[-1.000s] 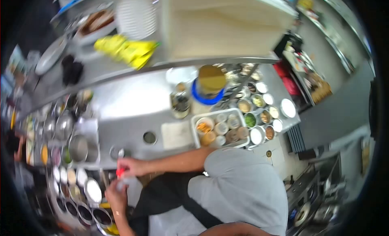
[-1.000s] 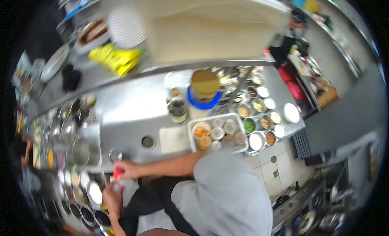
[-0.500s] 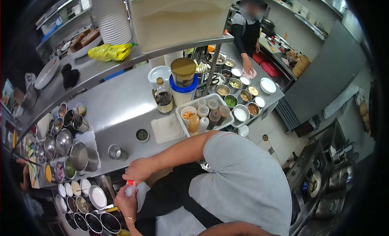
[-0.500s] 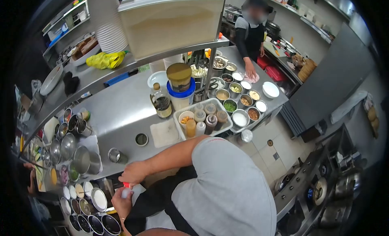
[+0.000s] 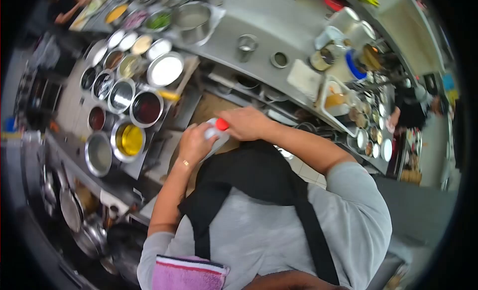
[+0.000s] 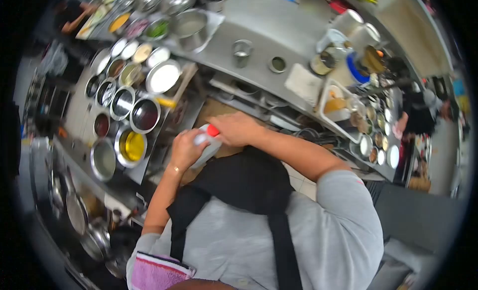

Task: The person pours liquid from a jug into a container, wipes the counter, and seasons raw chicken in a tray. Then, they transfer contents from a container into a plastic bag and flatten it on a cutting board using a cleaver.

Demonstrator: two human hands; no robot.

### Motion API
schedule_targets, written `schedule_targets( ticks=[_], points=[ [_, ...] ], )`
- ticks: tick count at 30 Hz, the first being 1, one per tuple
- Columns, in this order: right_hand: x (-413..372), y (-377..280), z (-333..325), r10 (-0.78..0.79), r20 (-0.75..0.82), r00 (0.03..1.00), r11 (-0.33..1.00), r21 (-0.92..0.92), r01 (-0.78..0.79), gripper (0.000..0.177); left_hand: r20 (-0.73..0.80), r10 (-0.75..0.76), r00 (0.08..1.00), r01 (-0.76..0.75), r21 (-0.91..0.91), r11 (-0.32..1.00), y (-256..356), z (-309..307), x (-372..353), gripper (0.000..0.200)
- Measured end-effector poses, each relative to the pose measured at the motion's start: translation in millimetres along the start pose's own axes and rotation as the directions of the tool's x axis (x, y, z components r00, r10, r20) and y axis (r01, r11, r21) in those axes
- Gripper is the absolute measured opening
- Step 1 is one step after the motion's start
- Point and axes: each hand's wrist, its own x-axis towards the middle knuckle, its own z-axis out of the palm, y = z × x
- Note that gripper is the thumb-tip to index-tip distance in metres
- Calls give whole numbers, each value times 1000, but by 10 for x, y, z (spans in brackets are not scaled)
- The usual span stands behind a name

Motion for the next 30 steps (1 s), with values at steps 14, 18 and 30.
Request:
schedule_targets(
  ticks=[14,18,30],
  points=[
    [79,-196,186,-128,-44,991,989,-73,125,56,-71,-65,995,61,-57,996,-187,69,-381,35],
    [161,-307,-235,56,154,986,978,-208,-23,40,-52,-16,999,14,-27,1000,-233,171,-288,36],
    [22,281,55,-104,7,995,994,-26,105,37,-10,-133,991,132,-20,991,-98,334,47,35]
  ],
)
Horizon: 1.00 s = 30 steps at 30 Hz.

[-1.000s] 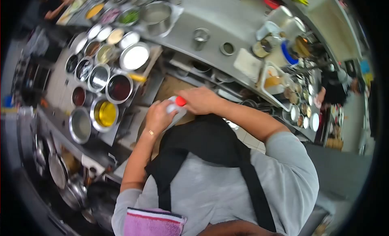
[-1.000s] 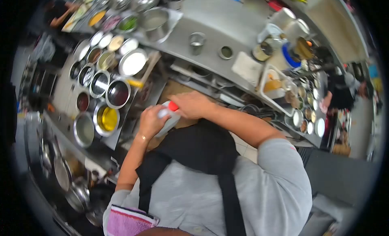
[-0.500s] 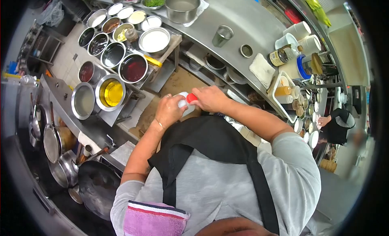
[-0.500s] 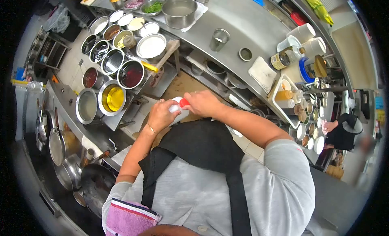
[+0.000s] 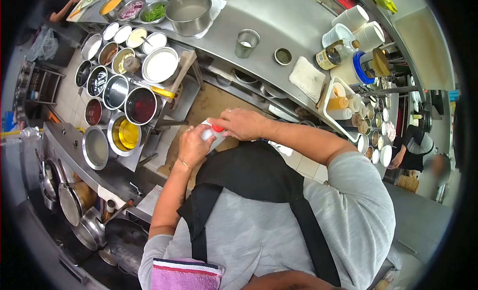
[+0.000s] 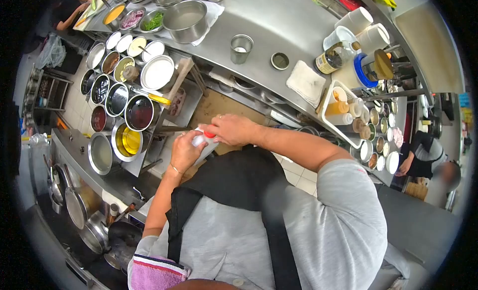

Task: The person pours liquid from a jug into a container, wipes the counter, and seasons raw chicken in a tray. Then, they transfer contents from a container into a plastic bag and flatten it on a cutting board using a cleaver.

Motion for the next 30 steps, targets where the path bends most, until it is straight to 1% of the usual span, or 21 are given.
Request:
schedule_targets(
  ticks=[1,3,5,7,8,10,11,13,14,15,16,18,19,20,22,24,26,27,28,29,30],
  points=[
    [-6,55,-13,-158,54,986,987,30,157,36,24,15,1000,-15,-5,1000,26,-16,52,35],
    [1,147,113,-91,36,995,994,65,89,33,47,32,998,-32,-9,999,52,10,163,35],
    [25,194,300,-34,26,999,994,109,31,30,-30,12,999,-13,-8,1000,59,144,222,33],
    [70,115,539,266,-71,961,934,265,-239,26,-72,-27,997,29,22,999,52,312,299,32],
    [96,67,659,251,-61,966,931,290,-223,26,-113,-49,992,55,51,997,10,374,283,31],
    [162,109,805,414,-63,908,877,295,-379,25,-119,-92,989,100,66,993,-106,524,275,31],
    [177,168,858,409,-55,911,875,309,-374,25,-118,-116,986,124,63,990,-165,591,262,31],
    [185,299,855,275,77,958,894,346,-284,43,-90,-170,981,177,80,981,-258,657,224,32],
    [170,336,843,285,79,955,890,348,-294,43,-61,-254,965,257,54,965,-333,707,238,33],
    [178,313,719,349,156,924,872,308,-381,54,-29,-333,943,333,30,942,-426,771,259,33],
    [178,345,644,413,226,882,849,256,-463,66,-21,-321,947,322,26,947,-585,882,289,33],
    [72,534,720,476,250,843,801,272,-533,73,52,-545,837,536,129,835,-965,1158,342,35],
    [-17,614,845,518,287,806,752,296,-588,80,54,-556,829,546,133,827,-1071,1250,414,35],
    [-170,731,1102,574,251,780,702,339,-626,77,96,-626,774,608,164,777,-1198,1339,494,39],
    [-441,918,1347,656,350,669,598,300,-743,77,141,-722,677,689,226,689,-1624,1611,673,49],
    [-776,1126,1689,709,407,576,476,326,-817,77,91,-722,686,699,191,689,-2290,2116,846,50],
    [-1163,1280,1917,729,401,555,454,322,-831,75,53,-716,696,703,154,694,-2881,2556,1077,51],
    [-1405,1367,2143,763,408,501,432,254,-865,73,43,-716,697,702,165,693,-3156,2734,1271,51],
    [-1579,1427,2232,786,488,379,324,197,-925,72,37,-719,694,704,175,688,-3399,2916,1403,52],
    [-1755,1477,2277,797,504,332,266,200,-943,70,-5,-736,677,731,121,672,-3611,3083,1533,52],
    [-1997,1533,2451,824,475,310,268,155,-951,67,-50,-749,660,751,62,657,-3849,3238,1722,53]
  ],
)
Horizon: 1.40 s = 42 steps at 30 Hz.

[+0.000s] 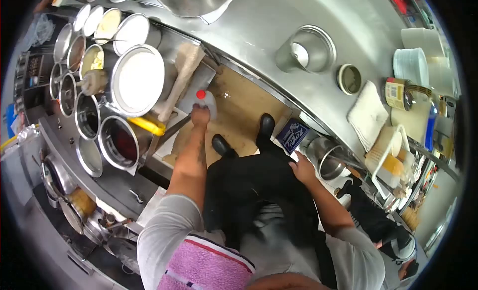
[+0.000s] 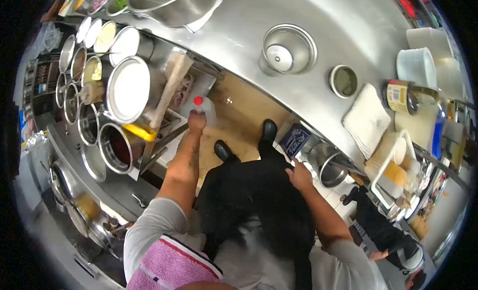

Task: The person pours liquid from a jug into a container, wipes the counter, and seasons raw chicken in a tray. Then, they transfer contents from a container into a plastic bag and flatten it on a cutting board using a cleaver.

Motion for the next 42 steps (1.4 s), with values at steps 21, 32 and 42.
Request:
schedule_targets(
  ticks=[21,32,42],
  points=[
    [-388,-1424,-2692,-509,-760,403,855,-394,336,69,-189,279,942,-337,-511,791,1158,-226,-971,42],
    [337,-1610,-3619,-226,-441,869,974,-126,190,84,-429,616,661,-750,-416,515,3629,-1877,-2194,122],
    [228,-2363,-3588,-483,-771,414,291,305,907,67,-421,645,637,-751,-527,398,3883,-1622,-2086,117]
  ],
)
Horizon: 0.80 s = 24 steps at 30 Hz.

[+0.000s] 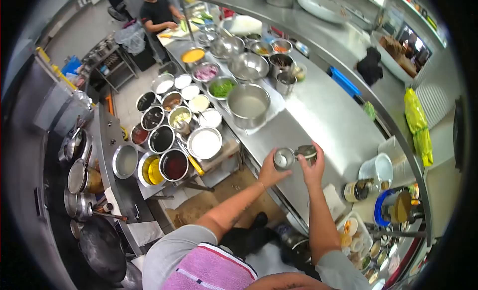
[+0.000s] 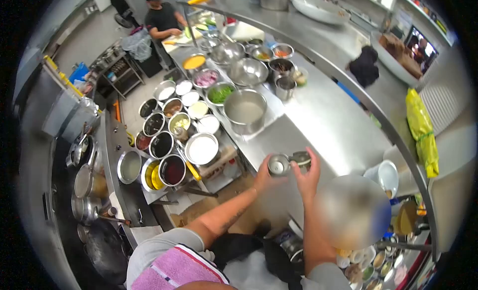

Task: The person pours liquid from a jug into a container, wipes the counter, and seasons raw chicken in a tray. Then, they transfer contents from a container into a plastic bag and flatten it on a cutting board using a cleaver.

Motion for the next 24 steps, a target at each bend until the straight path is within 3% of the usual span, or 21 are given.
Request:
schedule_targets(
  ticks=[2,4,5,6,9,11,12,14,15,17,21,23,24],
  points=[
    [10,34,122,-57,-3,998,998,34,57,67,-97,-179,979,174,-56,983,48,54,42,97],
    [-16,166,177,-169,80,982,967,-182,181,64,-82,-228,970,221,-93,971,486,-124,90,88],
    [-37,239,201,-187,83,979,963,-180,199,64,-44,-294,955,286,-128,950,656,-185,107,78],
    [-82,309,220,-176,135,975,956,-212,202,64,-134,-190,973,174,-122,977,385,-65,92,70],
    [-210,217,258,-146,209,967,942,-271,201,65,-127,-139,982,125,-107,986,347,-154,3,74],
    [-363,-102,302,2,252,968,986,-162,40,66,-159,-164,974,156,-58,986,416,-234,-165,76],
    [-431,-158,315,2,242,970,985,-167,40,66,-185,-176,967,178,-6,984,461,-282,-227,77],
    [-510,-271,338,-93,405,909,895,-367,255,68,-166,-133,977,140,29,990,467,-407,-387,79],
    [-558,-327,361,-102,386,917,892,-374,256,68,-156,-101,983,113,69,991,464,-505,-453,81],
    [-697,-425,414,-119,494,861,856,-389,341,69,-95,-95,991,104,92,990,653,-776,-587,82],
    [-1000,-620,547,-116,582,805,914,-255,316,67,26,-93,995,91,57,994,909,-1240,-928,81],
    [-1126,-781,631,-83,587,805,930,-243,274,72,47,-154,987,153,14,988,933,-1414,-1123,79],
    [-1169,-863,685,-189,624,758,879,-237,415,74,47,-146,988,147,-9,989,920,-1496,-1218,78]
  ],
)
